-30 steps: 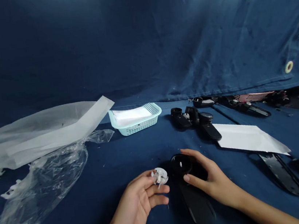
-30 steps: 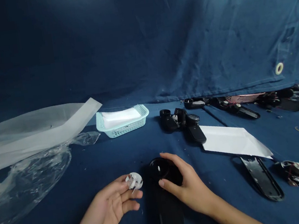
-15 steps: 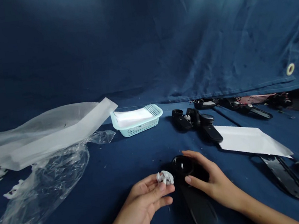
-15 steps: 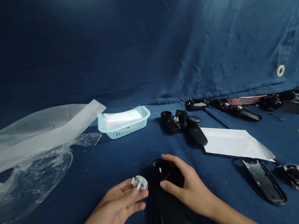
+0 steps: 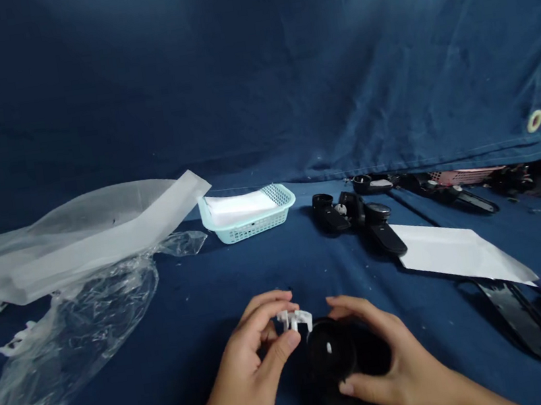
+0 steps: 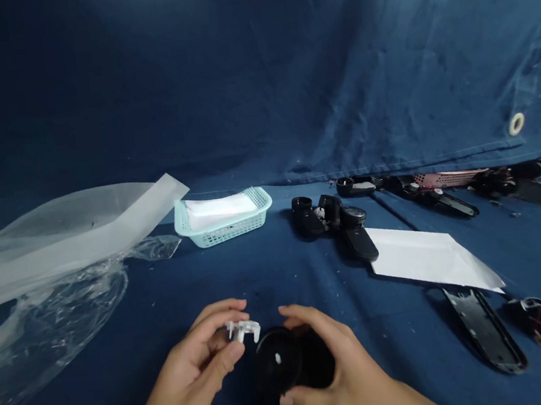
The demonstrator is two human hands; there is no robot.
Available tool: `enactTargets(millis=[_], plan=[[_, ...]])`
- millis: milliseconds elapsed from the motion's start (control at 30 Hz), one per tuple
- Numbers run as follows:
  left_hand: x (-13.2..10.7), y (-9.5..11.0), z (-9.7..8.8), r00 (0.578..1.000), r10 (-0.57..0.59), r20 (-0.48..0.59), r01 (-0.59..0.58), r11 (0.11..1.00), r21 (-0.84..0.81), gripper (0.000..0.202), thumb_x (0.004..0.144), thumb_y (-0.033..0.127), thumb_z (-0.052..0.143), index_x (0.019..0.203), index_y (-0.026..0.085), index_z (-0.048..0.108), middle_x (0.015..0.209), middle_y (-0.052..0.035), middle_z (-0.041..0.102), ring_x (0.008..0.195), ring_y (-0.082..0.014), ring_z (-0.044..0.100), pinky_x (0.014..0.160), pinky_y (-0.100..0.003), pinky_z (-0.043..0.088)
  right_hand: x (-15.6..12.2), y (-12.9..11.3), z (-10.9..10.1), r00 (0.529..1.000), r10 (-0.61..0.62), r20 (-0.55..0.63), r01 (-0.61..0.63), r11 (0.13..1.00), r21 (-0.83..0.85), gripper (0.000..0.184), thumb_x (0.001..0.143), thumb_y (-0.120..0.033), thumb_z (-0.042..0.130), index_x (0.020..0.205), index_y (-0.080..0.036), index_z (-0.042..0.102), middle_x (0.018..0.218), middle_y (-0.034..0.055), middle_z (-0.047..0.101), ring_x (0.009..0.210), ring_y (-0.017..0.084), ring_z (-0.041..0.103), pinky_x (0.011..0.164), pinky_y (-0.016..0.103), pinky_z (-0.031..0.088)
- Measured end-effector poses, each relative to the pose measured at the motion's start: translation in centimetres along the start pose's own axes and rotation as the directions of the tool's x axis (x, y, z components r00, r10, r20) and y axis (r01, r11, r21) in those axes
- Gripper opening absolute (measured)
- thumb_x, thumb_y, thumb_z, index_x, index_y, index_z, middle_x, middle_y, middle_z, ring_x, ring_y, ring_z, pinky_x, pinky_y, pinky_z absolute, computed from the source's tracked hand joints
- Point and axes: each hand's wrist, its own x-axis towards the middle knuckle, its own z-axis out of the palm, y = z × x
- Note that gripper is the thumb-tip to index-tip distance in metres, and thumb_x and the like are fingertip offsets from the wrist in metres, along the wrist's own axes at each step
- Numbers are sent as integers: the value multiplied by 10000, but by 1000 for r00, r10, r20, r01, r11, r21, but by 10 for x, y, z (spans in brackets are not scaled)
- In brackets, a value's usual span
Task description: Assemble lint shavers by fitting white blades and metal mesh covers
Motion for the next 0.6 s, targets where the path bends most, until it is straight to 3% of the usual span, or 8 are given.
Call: enactTargets(millis=[100, 300, 467, 600], plan=[[-5, 3, 2, 985, 171, -14, -165, 967, 192, 176, 938, 238, 563, 1068, 313, 654, 1267, -13, 582, 741, -113, 613, 724, -269, 511, -5, -3, 2, 999, -50, -9, 49, 998, -28, 788, 649, -325, 859, 1352, -330, 504, 1184, 88, 677, 1081, 331, 667, 969, 528, 540], [-15, -2, 5, 931, 359, 68, -356, 851, 386, 365, 930, 133, 531, 1214, 360, 557, 1335, -4, 557, 669, -90, 623, 642, -229, 548, -5, -6, 2, 993, -117, -15, 115, 991, -67, 822, 641, -340, 872, 1359, -365, 473, 1153, 80, 699, 1026, 324, 702, 917, 531, 583], [-20, -8, 9, 909, 403, 102, -403, 793, 457, 386, 915, 98, 536, 1204, 350, 579, 1324, -8, 585, 952, -164, 684, 810, -257, 568, -5, -7, 1, 986, -160, -43, 156, 984, -85, 852, 628, -335, 890, 1361, -397, 460, 1153, 72, 708, 1017, 329, 712, 884, 519, 606], [-24, -9, 12, 916, 387, 106, -388, 786, 480, 400, 901, 70, 517, 1166, 360, 594, 1321, 18, 596, 1001, -171, 682, 831, -277, 559, -6, -10, 2, 980, -190, -60, 187, 981, -42, 909, 591, -312, 920, 1364, -443, 462, 1136, 31, 721, 997, 312, 724, 870, 448, 628]])
